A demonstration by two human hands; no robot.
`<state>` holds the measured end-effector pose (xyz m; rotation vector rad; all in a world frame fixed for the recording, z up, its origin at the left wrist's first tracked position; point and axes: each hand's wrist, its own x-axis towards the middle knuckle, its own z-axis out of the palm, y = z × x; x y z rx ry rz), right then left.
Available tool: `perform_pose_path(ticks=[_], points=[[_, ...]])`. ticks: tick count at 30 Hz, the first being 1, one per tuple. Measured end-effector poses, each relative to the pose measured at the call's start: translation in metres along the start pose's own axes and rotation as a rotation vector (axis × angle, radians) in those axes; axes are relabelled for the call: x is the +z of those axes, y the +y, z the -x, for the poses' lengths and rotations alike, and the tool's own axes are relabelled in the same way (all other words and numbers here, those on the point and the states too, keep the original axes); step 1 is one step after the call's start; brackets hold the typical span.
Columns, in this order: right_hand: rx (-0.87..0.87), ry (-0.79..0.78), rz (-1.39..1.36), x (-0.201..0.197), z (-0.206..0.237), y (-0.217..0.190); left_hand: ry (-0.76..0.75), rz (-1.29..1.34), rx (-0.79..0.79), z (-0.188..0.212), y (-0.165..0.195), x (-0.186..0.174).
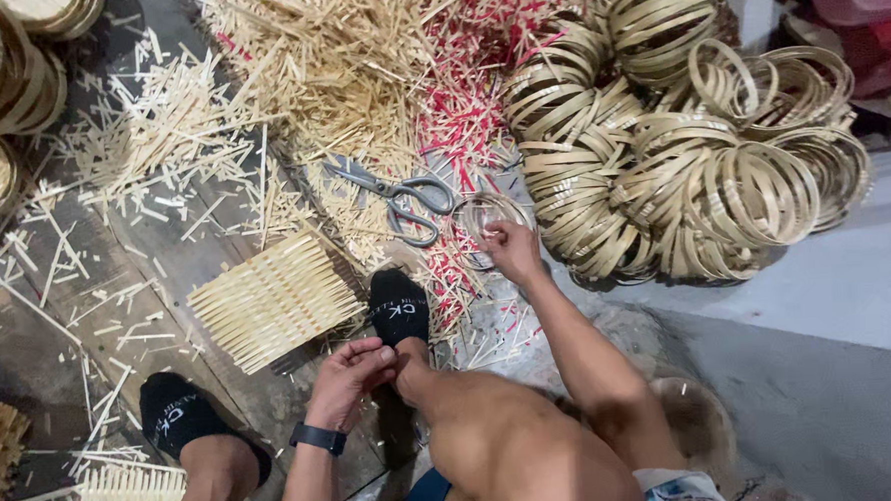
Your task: The person sits on the floor assembling round bamboo baskets. They fit a woven bamboo mat into a bamboo rim, press the mat edges into the rim, trim excess slivers with scissors, tap the rim to seat the mat, and stack the finished basket with others.
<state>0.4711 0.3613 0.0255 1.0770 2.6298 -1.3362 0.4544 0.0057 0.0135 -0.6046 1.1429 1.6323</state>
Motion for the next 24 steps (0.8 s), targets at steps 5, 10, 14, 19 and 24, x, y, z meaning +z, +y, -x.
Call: perform_pose_path(ticks=[5,10,14,19,24], points=[[0.066,-0.281,0.247,-0.005,-0.002,0.001,0.012,-0.045,0.013,0.003,-0.002,0.007],[-0.050,-0.062,0.489,-0.009,0.003,-0.009,0.031,-0.106,0.051,0.002,-0.003,0.004],[-0.269,0.141,0.560,-0.020,0.010,-0.030,0.073,-0.314,0.147,0.005,0.006,0.011],[-0.066,0.188,-0.493,-0.029,0.019,-0.065,0.135,-0.541,0.559,0.018,0.045,0.054],[0.108,-0.313,-1.337,-0.009,0.048,-0.105,0.062,0.008,0.559,0.025,0.116,0.098]])
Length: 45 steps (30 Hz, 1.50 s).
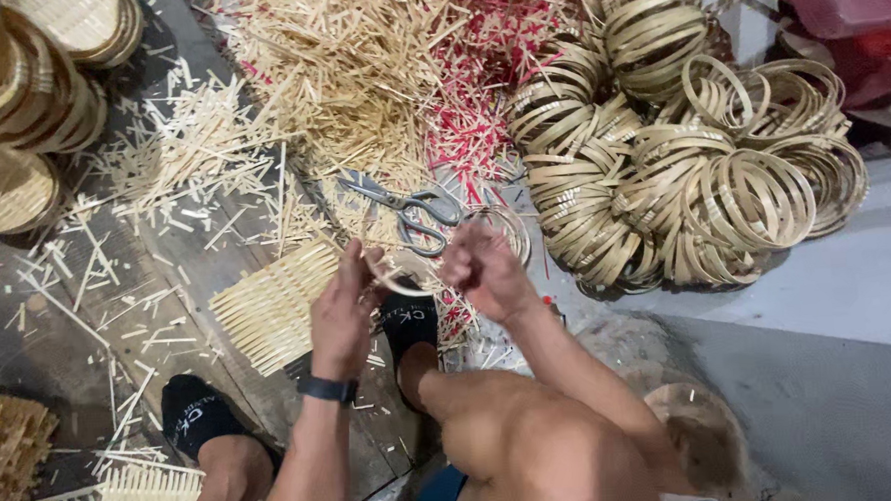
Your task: The person sits on the floor assembling round bamboo baskets. They fit a woven bamboo mat into a bamboo rim, press the mat edges into the rim, trim excess slivers with scissors, tap the rim to seat the mat, and stack the finished basket with others.
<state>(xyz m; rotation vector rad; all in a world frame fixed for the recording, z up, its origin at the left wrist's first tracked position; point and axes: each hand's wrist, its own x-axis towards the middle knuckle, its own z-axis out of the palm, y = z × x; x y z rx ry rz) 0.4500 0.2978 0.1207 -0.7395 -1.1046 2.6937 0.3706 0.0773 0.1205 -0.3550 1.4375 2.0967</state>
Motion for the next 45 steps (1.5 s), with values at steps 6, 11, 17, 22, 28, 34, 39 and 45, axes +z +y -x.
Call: perform_pose_path(ticks=[6,11,17,22,28,34,39,45], points=[[-0.409,-0.104,0.893,0.065,-0.008,0.009,-0.017,0.292,-0.026,0.009,0.048,-0.020],[-0.824,-0.444,1.292,0.113,-0.010,0.008,0.059,0.118,-0.140,0.026,0.049,-0.026],[-0.854,-0.708,1.273,0.141,-0.013,0.007,0.086,0.015,-0.289,0.029,0.082,-0.040],[-1.088,-0.870,1.434,0.167,-0.011,0.021,-0.090,-0.076,-0.408,0.020,0.103,-0.034],[-1.092,-0.841,1.416,0.168,-0.016,0.035,0.163,0.078,-0.410,0.020,0.095,-0.030],[-0.410,-0.640,1.157,0.166,-0.067,0.034,-0.134,0.293,-0.204,-0.012,0.076,-0.068],[0.377,-0.429,0.632,0.167,-0.083,-0.010,-0.108,0.720,0.045,-0.025,0.095,-0.106],[0.479,-0.496,0.917,0.201,-0.077,-0.037,-0.136,0.396,-0.146,-0.014,0.137,-0.097]])
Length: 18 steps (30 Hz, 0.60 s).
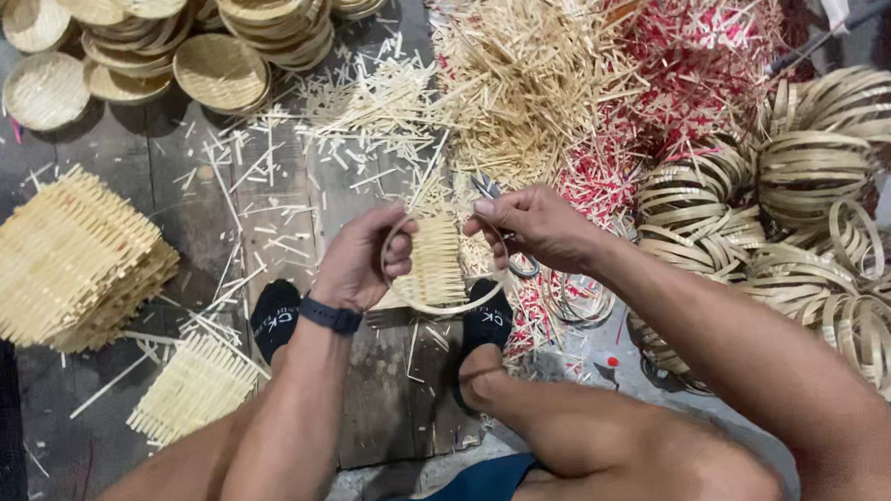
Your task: The person sits on the floor assembling round bamboo baskets. They fit a woven bamboo mat into a bamboo rim, press the mat edges into the rim, trim excess slivers with scissors, tap the rim to seat the mat, and stack the finished basket with others.
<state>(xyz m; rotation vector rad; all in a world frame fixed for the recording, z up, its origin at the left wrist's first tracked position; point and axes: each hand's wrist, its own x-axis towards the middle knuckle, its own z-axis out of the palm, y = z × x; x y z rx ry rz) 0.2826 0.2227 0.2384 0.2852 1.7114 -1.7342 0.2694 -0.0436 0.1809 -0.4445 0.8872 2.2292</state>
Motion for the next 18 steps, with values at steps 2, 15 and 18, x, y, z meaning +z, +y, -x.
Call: perform_pose_path(ticks=[2,15,18], points=[[0.003,-0.015,0.053,0.005,-0.002,-0.007,0.076,-0.121,-0.040,0.007,0.006,0.012],[0.062,-0.025,-0.136,0.038,-0.051,0.022,0.130,-0.140,-0.007,-0.003,0.006,-0.014],[-0.032,0.035,-0.152,0.028,-0.056,0.029,0.139,-0.013,0.005,-0.013,0.009,-0.033]])
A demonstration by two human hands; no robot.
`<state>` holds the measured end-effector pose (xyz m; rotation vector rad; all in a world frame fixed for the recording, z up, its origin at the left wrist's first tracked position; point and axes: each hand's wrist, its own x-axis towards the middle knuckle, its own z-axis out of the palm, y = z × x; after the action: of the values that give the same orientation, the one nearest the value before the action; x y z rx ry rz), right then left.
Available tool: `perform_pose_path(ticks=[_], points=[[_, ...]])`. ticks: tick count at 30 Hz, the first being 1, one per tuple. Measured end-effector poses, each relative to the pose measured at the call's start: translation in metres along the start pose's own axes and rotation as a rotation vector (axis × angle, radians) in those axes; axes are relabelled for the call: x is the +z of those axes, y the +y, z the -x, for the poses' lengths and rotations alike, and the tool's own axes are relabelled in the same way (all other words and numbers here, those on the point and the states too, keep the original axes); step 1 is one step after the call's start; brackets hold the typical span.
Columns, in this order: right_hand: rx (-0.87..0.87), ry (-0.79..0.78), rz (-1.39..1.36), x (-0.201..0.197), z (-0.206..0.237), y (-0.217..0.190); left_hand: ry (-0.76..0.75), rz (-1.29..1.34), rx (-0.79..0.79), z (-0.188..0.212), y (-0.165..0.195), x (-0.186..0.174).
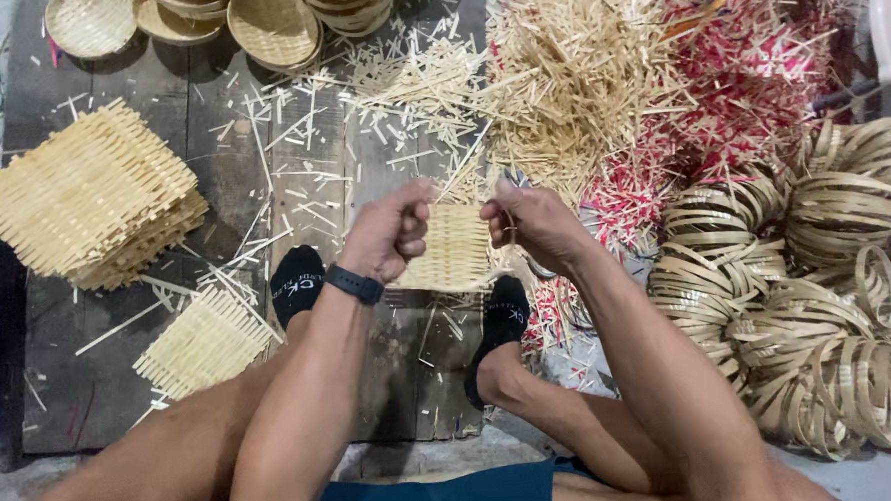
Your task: The person sits on the floor assembling round bamboo baskets. They fit a woven bamboo mat into a bamboo rim, press the mat edges into the rim, trim excess slivers with scissors, tap the rim to seat the mat, and stack the finished basket with others.
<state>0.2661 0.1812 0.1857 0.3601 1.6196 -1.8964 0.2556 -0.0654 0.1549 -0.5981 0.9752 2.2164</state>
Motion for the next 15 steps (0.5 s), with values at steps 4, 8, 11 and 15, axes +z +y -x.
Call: perform_pose_path(ticks=[4,8,11,15], points=[[-0.038,0.045,0.099,-0.011,-0.006,0.021,0.048,0.148,-0.032,-0.017,0.000,-0.032],[-0.042,0.165,0.147,-0.013,-0.028,0.055,0.176,0.050,0.075,-0.034,-0.024,-0.061],[0.032,0.337,0.278,-0.016,-0.044,0.084,0.325,-0.207,0.299,-0.045,-0.052,-0.080],[-0.053,0.437,0.241,-0.011,-0.063,0.124,0.473,-0.728,0.494,-0.062,-0.077,-0.107]])
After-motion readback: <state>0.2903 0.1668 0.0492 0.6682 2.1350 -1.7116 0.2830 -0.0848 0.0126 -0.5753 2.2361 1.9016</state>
